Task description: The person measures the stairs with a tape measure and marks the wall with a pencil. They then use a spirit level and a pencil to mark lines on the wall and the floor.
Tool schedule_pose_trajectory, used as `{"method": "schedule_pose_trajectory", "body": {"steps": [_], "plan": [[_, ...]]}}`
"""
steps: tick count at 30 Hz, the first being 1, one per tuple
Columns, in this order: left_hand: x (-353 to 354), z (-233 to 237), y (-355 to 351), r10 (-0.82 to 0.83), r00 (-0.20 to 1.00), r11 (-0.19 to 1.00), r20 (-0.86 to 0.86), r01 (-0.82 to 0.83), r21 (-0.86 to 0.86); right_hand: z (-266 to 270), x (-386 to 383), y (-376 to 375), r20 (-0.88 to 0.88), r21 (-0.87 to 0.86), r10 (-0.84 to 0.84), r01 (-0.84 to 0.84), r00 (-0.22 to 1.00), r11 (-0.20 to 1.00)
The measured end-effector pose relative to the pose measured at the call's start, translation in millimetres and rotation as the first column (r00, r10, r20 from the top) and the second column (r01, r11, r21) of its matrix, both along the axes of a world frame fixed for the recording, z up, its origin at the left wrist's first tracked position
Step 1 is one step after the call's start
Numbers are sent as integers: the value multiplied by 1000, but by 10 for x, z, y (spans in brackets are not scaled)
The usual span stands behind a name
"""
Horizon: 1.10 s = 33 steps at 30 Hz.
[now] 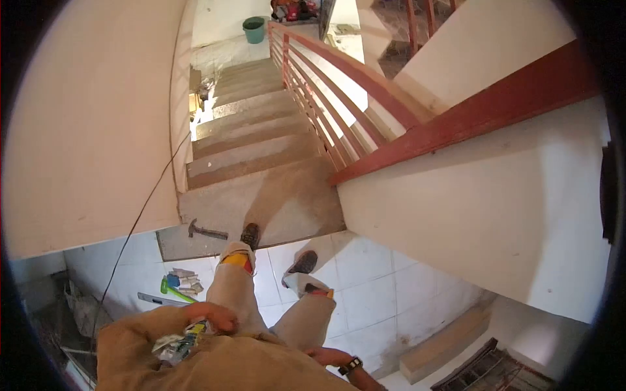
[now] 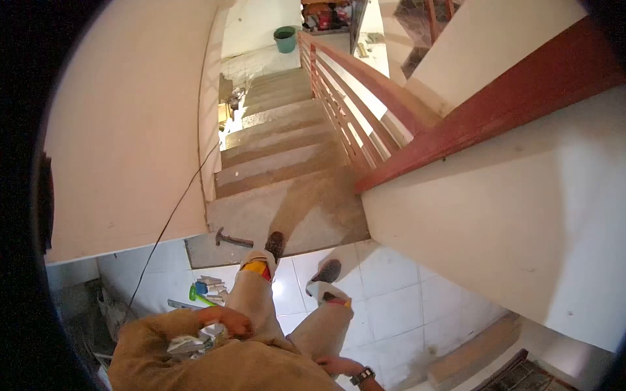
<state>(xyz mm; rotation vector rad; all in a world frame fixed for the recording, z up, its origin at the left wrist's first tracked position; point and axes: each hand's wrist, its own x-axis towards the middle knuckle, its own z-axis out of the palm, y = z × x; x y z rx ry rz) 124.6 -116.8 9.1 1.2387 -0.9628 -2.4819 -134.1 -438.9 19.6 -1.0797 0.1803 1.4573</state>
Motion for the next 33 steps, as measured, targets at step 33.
{"method": "schedule_pose_trajectory", "body": {"steps": [33], "plan": [[5110,-6814,-1891,978,-112,-58,174,-955,-290,-5800,29,-1536,617,-725,-200,649,761,230]]}}
